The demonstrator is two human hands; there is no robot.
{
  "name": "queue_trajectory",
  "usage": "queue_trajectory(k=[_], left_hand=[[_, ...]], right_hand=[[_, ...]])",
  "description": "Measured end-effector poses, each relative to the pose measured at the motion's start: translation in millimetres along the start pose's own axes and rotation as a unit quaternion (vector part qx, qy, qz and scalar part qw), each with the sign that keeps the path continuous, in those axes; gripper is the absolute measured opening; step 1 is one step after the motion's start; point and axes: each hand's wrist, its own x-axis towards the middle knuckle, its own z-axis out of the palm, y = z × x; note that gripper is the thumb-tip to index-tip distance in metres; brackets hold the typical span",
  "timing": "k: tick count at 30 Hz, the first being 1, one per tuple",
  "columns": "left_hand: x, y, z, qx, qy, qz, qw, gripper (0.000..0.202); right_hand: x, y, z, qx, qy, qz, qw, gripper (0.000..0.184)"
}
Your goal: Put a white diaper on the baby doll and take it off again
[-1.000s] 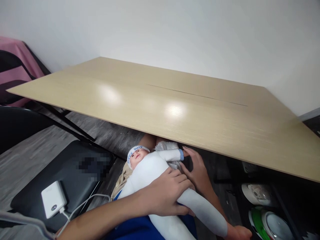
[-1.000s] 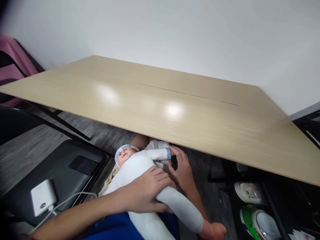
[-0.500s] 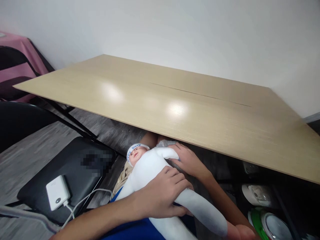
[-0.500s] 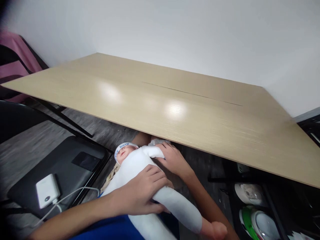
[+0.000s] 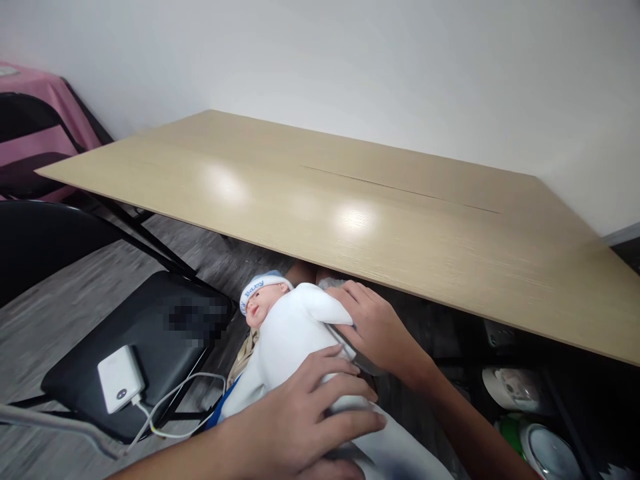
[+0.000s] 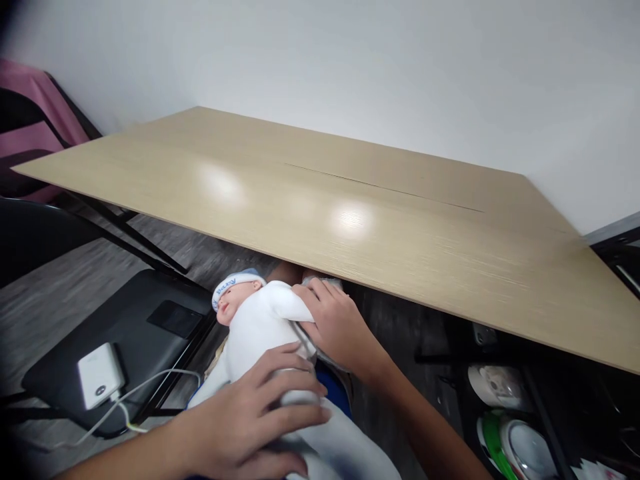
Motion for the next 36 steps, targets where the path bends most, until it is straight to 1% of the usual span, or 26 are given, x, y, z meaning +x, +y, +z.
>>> queue_trajectory(k=[1,3,5,6,8,10,12,14,16,18,19,21,24,26,27,29,31,33,36], left_hand=[[-12,-2,-1.4,-0.02,0.04,0.0,0.999,0.053],[-44,-8,-0.4,-0.045,0.153,-0.029,0.987,0.039],[-82,-16,5.8,-0.023,0.265,-0.109,0.958,0.021],[-100,-20,10.4,0.001,0.297,-0.165,0.941,0.018],[-132,-28,21.2,0.026,0.323,-0.285,0.902,0.024],[-151,-34,31.5,0.003,0.323,-0.388,0.863,0.043],[-159,-40,38.6,-0.063,0.3,-0.462,0.832,0.066],[-156,-45,40.9,-0.155,0.249,-0.501,0.815,0.08],[-148,-48,38.1,-0.234,0.203,-0.506,0.805,0.082],[-135,-50,30.6,-0.257,0.192,-0.492,0.809,0.081],[-128,-51,25.1,-0.245,0.195,-0.481,0.819,0.08],[-109,-54,10.1,-0.2,0.196,-0.448,0.849,0.075],[-69,-63,-24.0,-0.134,0.165,-0.384,0.898,0.065],[-35,-74,-52.9,-0.096,0.132,-0.354,0.921,0.058],[-18,-81,-67.9,-0.073,0.114,-0.347,0.928,0.054],[17,-98,-96.1,-0.036,0.087,-0.334,0.938,0.055],[48,-117,-118.7,-0.005,0.062,-0.305,0.95,0.054],[74,-137,-134.2,0.032,0.025,-0.273,0.961,0.053],[104,-164,-146.0,0.083,-0.023,-0.243,0.966,0.053]], right_hand=[[-1,-2,-1,0.003,0.009,0.0,1.0,0.04],[-4,-6,-2,0.012,0.027,-0.001,1.0,0.036],[-7,-10,-5,0.021,0.041,-0.006,0.999,0.034],[-8,-12,-7,0.024,0.046,-0.008,0.999,0.034],[-9,-15,-9,0.035,0.054,-0.013,0.998,0.035],[-10,-19,-11,0.052,0.066,-0.013,0.996,0.035],[-11,-23,-12,0.07,0.076,-0.01,0.995,0.036],[-11,-28,-14,0.086,0.082,-0.006,0.993,0.039],[-13,-33,-18,0.098,0.09,-0.003,0.991,0.044],[-19,-38,-27,0.1,0.108,0.001,0.989,0.047],[-23,-40,-34,0.094,0.117,0.005,0.989,0.048],[-34,-40,-52,0.069,0.139,0.013,0.988,0.048],[-56,-30,-84,-0.003,0.18,0.04,0.983,0.045],[-68,-15,-101,-0.075,0.207,0.085,0.972,0.039],[-72,-5,-107,-0.109,0.214,0.115,0.964,0.036],[-74,16,-113,-0.152,0.217,0.172,0.949,0.034],[-69,40,-114,-0.16,0.208,0.208,0.942,0.037],[-62,65,-113,-0.155,0.197,0.228,0.941,0.039],[-51,99,-107,-0.149,0.178,0.247,0.941,0.044]])
